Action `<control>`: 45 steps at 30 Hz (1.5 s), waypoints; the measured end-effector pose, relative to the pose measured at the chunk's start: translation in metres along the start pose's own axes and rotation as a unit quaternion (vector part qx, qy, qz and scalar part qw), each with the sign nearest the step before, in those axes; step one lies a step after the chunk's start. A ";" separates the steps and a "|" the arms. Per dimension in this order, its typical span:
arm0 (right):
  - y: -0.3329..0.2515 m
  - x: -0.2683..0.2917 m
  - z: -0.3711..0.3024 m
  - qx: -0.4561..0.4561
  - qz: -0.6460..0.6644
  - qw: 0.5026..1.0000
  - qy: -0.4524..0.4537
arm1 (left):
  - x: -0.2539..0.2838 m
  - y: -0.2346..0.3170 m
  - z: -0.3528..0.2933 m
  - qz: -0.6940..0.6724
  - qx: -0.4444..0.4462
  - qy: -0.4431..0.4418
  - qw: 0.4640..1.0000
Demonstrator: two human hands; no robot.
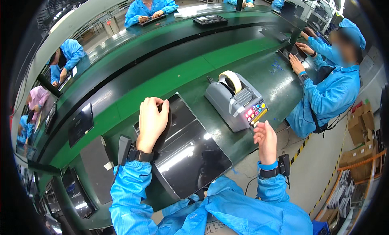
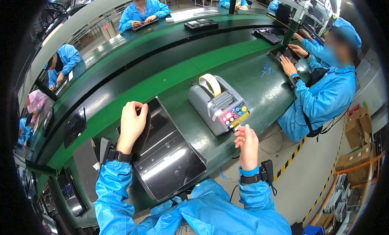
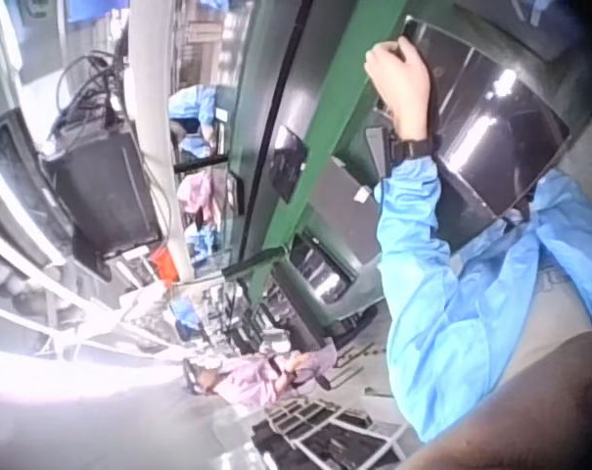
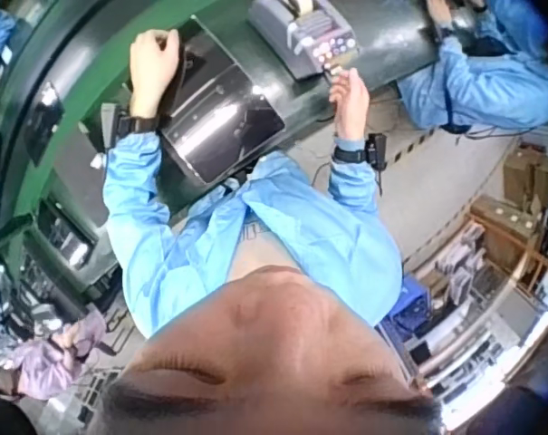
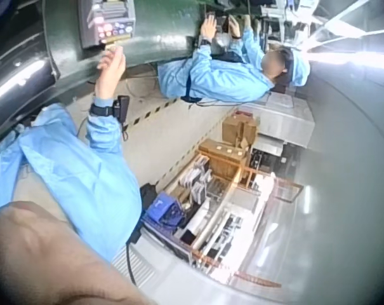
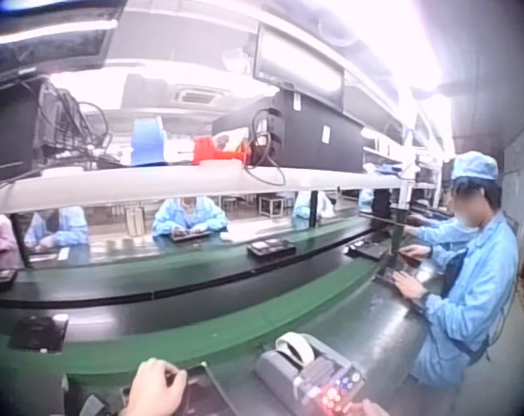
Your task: Applying screen protectors and assembling tablet computer components on a factory production line.
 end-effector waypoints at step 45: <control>-0.057 -0.188 0.022 0.261 -0.371 0.797 -0.399 | 0.011 0.003 -0.002 -0.068 0.078 -0.014 0.995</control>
Point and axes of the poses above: each hand's wrist, its own z-axis towards the middle knuckle, its own x-axis out of the back of the hand, y = z × x, the point moved 1 cm from there along z, towards the middle knuckle, and after that the axes turned 8 degrees about -z, right-handed, at the moved point
